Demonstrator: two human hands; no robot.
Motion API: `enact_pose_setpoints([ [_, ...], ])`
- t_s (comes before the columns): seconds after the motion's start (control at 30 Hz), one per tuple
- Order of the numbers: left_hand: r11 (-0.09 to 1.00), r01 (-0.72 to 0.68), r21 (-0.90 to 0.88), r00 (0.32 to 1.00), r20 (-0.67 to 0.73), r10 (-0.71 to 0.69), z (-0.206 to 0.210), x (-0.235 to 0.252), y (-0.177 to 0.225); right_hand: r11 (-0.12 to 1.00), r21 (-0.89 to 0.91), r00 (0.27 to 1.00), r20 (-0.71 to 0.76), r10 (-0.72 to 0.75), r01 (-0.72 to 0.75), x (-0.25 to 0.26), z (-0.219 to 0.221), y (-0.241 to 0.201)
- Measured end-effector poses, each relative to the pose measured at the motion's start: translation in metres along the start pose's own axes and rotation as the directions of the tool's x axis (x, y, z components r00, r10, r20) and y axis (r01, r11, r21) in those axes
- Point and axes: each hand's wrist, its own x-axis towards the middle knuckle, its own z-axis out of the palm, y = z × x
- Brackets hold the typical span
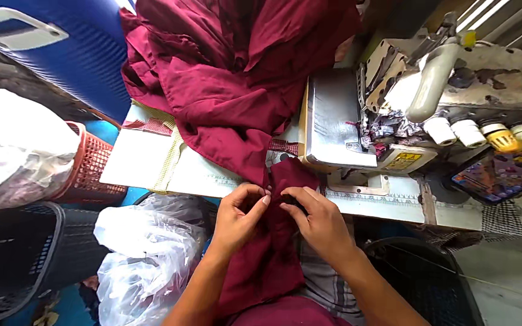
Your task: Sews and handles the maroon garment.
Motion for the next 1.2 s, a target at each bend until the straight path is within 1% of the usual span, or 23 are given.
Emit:
enact_pose_setpoints([
  [0.03,0.997,0.016,-0.081,0.999,0.053,-0.012,-0.002,0.0,0.003,0.998,-0.061,1.0,-0.016,0.008,-0.009,0.003,0.001,0.0],
  [0.07,0.993,0.053,-0.108,0.995,0.092,-0.043,-0.003,0.0,0.004,0.994,-0.113,1.0,-0.028,0.009,-0.012,0.006,0.0,0.0],
  [0.13,0.991,0.124,-0.046,0.986,0.115,-0.118,-0.002,-0.001,0.01,0.975,-0.218,0.997,-0.064,-0.043,0.028,0.01,0.0,-0.001],
  [0.2,0.986,0.164,0.006,0.979,0.118,-0.163,-0.001,-0.001,0.017,0.946,-0.308,0.989,-0.07,-0.128,0.101,0.014,-0.001,-0.003],
  [0.3,0.986,0.166,0.0,0.979,0.119,-0.165,0.002,0.001,0.024,0.893,-0.396,0.967,-0.047,-0.252,0.213,0.024,-0.001,-0.007],
  [0.4,0.987,0.162,-0.006,0.98,0.116,-0.16,0.004,0.003,0.025,0.872,-0.383,0.941,-0.02,-0.339,0.306,0.032,0.001,-0.011],
  [0.47,0.989,0.148,-0.016,0.984,0.102,-0.146,0.005,0.003,0.024,0.883,-0.354,0.938,-0.038,-0.344,0.309,0.034,0.005,-0.01],
  [0.53,0.99,0.135,-0.028,0.987,0.088,-0.132,0.004,0.003,0.023,0.927,-0.292,0.957,-0.097,-0.273,0.235,0.028,0.01,-0.006],
  [0.63,0.991,0.131,-0.024,0.988,0.085,-0.128,0.002,0.001,0.022,0.991,-0.119,0.982,-0.174,-0.079,0.059,0.005,0.012,-0.002],
  [0.67,0.99,0.14,-0.022,0.986,0.093,-0.137,0.001,0.001,0.022,0.996,-0.081,0.981,-0.19,-0.041,0.026,-0.002,0.013,-0.001],
  [0.7,0.988,0.15,-0.018,0.984,0.103,-0.148,0.001,0.0,0.021,0.996,-0.084,0.979,-0.201,-0.033,0.017,-0.008,0.013,0.0],
  [0.77,0.989,0.15,0.005,0.982,0.114,-0.15,0.004,-0.001,0.021,0.983,-0.181,0.968,-0.237,-0.077,0.033,-0.01,0.012,0.002],
  [0.83,0.99,0.141,0.015,0.982,0.124,-0.142,0.005,0.001,0.023,0.95,-0.305,0.959,-0.245,-0.139,0.059,0.0,0.008,0.003],
  [0.93,0.988,0.147,0.04,0.978,0.141,-0.151,0.006,0.006,0.025,0.904,-0.402,0.956,-0.177,-0.235,0.148,0.019,0.003,0.004],
  [1.03,0.986,0.15,0.068,0.975,0.157,-0.159,0.006,0.01,0.025,0.865,-0.409,0.931,-0.088,-0.354,0.291,0.035,0.003,0.001],
  [1.1,0.984,0.169,0.064,0.971,0.16,-0.177,0.006,0.012,0.024,0.858,-0.38,0.916,-0.062,-0.396,0.345,0.04,0.007,0.0],
  [1.13,0.983,0.174,0.056,0.971,0.158,-0.181,0.005,0.012,0.024,0.868,-0.36,0.917,-0.075,-0.392,0.342,0.04,0.008,0.001],
  [1.2,0.986,0.163,0.04,0.975,0.15,-0.167,0.004,0.014,0.025,0.918,-0.3,0.937,-0.153,-0.315,0.26,0.035,0.012,0.004],
])
